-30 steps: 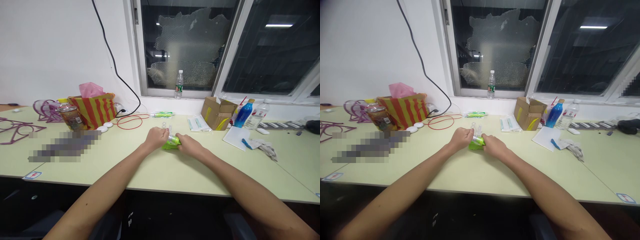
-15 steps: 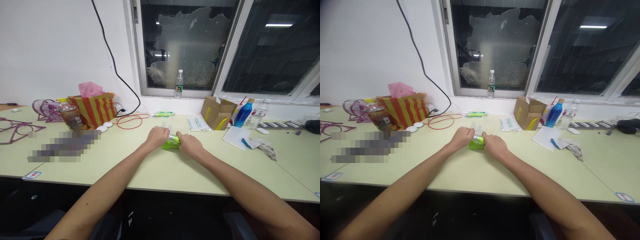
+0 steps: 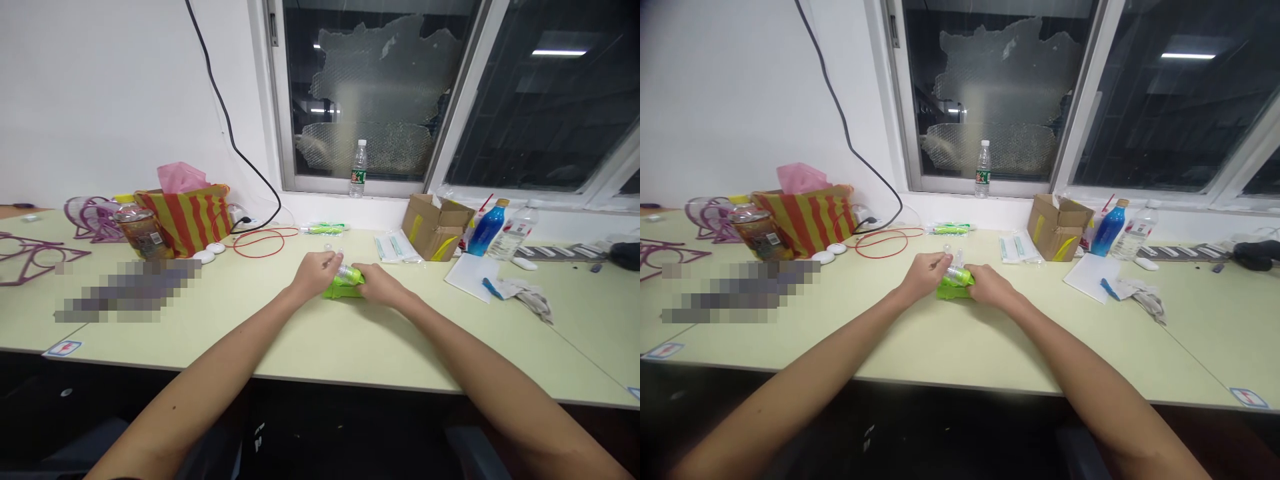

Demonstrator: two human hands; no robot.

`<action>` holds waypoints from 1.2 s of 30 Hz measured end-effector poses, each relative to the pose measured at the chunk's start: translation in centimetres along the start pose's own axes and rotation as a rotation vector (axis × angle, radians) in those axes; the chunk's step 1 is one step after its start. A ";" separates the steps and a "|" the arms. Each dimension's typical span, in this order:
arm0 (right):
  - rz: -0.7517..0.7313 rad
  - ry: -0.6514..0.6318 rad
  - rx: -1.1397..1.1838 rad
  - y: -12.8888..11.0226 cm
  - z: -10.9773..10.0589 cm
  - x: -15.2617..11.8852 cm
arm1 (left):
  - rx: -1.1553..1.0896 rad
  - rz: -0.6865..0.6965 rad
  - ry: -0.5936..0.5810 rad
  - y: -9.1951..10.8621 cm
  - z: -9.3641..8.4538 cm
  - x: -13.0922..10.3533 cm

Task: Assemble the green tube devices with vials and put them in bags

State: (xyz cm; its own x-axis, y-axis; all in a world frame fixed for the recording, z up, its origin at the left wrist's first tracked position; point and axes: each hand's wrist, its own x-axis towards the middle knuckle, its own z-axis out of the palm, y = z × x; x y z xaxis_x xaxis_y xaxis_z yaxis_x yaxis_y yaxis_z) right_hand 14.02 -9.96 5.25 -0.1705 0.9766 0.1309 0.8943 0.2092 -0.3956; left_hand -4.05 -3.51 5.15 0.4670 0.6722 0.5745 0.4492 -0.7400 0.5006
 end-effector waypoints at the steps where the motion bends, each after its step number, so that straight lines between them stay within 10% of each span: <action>1: -0.049 -0.100 0.178 0.4 -0.3 0.0 | -0.016 0.096 0.009 0.1 0.0 -0.2; 6: -0.022 -0.741 0.823 1.7 -1.4 -0.5 | -0.032 0.365 0.077 0.2 -0.2 -0.7; 10: 0.049 -0.927 0.962 1.6 -1.5 -0.7 | 0.064 0.469 0.153 -0.1 0.0 -0.5; 18: 0.055 -0.769 0.917 0.7 -0.9 -0.6 | 0.213 0.379 0.282 -0.5 0.2 -0.5; 36: 0.022 -0.173 0.350 -0.5 -0.5 -0.6 | 0.362 0.035 0.125 -0.2 0.4 -0.4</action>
State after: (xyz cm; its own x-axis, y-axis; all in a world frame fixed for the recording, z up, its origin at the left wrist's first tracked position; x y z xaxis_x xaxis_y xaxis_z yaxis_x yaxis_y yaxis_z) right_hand 13.84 -10.66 5.82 -0.2474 0.9686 -0.0244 0.7082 0.1636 -0.6868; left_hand -3.98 -3.58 4.54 0.4003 0.6218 0.6732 0.6848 -0.6911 0.2312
